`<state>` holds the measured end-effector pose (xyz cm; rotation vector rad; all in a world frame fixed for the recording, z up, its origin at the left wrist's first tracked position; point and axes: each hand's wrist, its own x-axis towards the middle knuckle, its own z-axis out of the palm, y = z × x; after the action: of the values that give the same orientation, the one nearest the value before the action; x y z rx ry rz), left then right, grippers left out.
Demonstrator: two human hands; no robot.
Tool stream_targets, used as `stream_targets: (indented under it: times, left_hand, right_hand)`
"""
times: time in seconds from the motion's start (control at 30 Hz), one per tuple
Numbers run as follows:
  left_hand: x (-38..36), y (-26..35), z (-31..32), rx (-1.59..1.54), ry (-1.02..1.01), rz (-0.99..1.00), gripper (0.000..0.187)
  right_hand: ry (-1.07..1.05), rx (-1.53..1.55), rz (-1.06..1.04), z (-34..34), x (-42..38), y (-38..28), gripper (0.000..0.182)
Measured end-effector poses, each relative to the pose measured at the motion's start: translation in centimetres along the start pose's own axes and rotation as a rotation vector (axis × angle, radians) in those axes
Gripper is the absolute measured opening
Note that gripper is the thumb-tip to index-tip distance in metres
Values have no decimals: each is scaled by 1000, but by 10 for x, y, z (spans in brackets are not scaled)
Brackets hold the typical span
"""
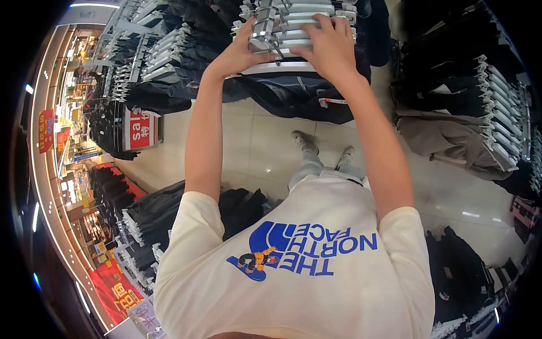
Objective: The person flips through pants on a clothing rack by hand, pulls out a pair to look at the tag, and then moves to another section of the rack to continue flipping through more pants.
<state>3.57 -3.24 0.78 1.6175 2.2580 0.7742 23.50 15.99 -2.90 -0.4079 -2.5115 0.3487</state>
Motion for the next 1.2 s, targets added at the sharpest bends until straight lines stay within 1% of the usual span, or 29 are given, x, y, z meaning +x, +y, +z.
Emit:
stream_targets:
  times: [0.07,0.17,0.23,0.27,0.4,0.47,0.6,0.73,0.87,1.03,1.2]
  left_hand:
    - [1,-1,2,25,58,78,88]
    - [0,-5,7,-45,64,69,88]
    - [0,-8,10,-51,75,82,88]
    - [0,-10,12,-58,86,89,88]
    - [-2,-16,20,-109,104,81,91]
    - [0,-25,27,-264,123,73,96]
    - [4,-23,27,-297,121,80,98]
    - [7,-18,26,-320,139,66,94]
    - [6,-17,22,-273,141,41,93]
    - [7,-18,22,-294,114,33,99]
    - [8,-27,28,-367,114,53,104]
  right_hand:
    - [33,-18,-29,1,-2,0,59]
    - [46,-24,-31,3,-2,2,58]
    - [96,24,-58,4,-2,2,52]
    - [97,23,-59,5,-2,3,52]
    - [93,33,-71,2,-3,1,54]
    - [99,26,-65,1,-4,-1,55]
    - [115,-38,-77,2,-6,-6,57]
    - [131,-124,-74,5,-10,-14,59]
    - [127,-121,-64,5,-13,-19,57]
    - [141,37,-149,2,-12,-23,47]
    - [142,99,-136,-1,-12,-22,43]
